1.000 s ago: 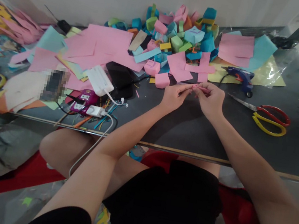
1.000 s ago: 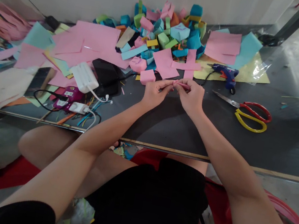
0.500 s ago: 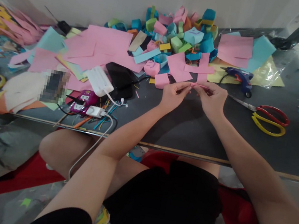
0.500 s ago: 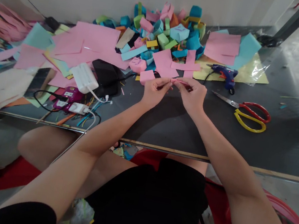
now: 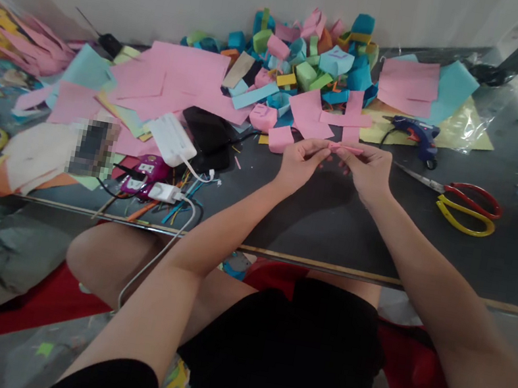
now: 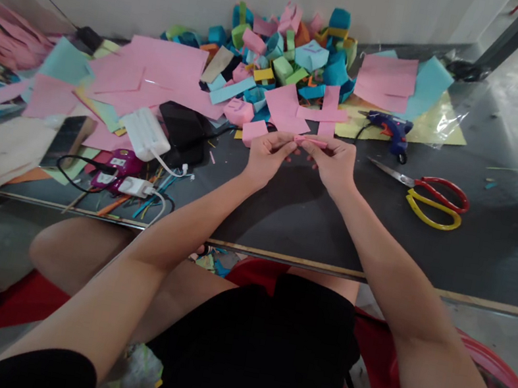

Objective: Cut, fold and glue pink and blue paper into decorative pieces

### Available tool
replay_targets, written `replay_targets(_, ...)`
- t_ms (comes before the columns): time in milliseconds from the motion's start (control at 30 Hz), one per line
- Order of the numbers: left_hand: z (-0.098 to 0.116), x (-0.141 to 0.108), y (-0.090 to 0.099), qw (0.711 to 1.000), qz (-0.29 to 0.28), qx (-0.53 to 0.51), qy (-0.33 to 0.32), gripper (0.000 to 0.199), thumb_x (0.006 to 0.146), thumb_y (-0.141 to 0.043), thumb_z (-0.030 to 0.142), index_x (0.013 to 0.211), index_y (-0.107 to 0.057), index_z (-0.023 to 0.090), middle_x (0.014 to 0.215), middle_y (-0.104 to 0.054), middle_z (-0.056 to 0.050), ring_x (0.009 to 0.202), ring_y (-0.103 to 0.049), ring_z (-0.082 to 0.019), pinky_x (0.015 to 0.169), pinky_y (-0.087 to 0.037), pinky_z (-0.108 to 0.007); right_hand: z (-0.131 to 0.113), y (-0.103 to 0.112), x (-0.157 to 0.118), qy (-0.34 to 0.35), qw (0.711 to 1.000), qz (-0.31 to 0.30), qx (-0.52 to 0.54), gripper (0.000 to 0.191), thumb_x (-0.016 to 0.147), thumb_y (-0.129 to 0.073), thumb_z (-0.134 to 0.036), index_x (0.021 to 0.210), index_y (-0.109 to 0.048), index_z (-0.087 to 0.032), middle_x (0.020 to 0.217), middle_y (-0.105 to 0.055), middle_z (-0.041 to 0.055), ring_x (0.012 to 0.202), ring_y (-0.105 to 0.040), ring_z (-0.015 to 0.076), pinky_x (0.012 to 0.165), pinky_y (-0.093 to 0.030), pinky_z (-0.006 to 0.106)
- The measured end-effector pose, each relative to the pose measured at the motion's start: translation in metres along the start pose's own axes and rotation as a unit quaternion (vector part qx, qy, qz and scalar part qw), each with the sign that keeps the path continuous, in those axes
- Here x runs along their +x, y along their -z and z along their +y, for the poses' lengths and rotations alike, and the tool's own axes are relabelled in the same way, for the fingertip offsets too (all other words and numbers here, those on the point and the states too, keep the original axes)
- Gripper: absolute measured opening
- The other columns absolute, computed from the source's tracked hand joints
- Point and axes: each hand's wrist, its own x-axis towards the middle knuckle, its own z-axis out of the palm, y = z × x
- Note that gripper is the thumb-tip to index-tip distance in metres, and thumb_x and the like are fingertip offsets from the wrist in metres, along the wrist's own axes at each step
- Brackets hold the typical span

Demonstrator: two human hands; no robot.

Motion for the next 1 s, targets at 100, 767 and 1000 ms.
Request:
replay_targets(100,0.000,0.000,0.001,1.000,-0.006,0.002,-0.002,0.032,0.087,-0.080,0.049,0.102,-0.079,0.021,0.090,-0.081,-0.003,0.078,-0.075,-0.012,0.063,-0.057,-0.022,-0.001,0.001,0.000,0.000,1.000,-0.005,-0.009,0.025,0.083,-0.082,-0.042,0.093,-0.083,-0.019,0.078,-0.077,0.0038,0.060,-0.061,0.0117,0.048,-0.050,0.026)
replay_targets(767,0.014,-0.006,0.004,0.986,-0.008,0.092,-0.142,0.046,0.093,-0.066,0.064,0.093,-0.081,0.020,0.086,-0.080,-0.006,0.075,-0.072,-0.015,0.070,-0.059,-0.028,0.001,0.003,-0.001,0.085,0.996,-0.022,-0.017,0.035,0.081,-0.082,-0.055,0.078,-0.077,-0.021,0.079,-0.075,0.0037,0.076,-0.072,0.0182,0.069,-0.061,0.034)
replay_targets(1000,0.013,-0.005,0.001,0.992,-0.010,0.045,-0.119,0.047,0.090,-0.069,0.065,0.091,-0.081,0.020,0.080,-0.078,-0.003,0.067,-0.067,-0.011,0.065,-0.057,-0.025,0.000,0.003,-0.001,0.065,0.997,-0.035,-0.010,0.038,0.079,-0.083,-0.059,0.080,-0.079,-0.021,0.080,-0.076,0.0028,0.070,-0.068,0.0150,0.063,-0.058,0.031)
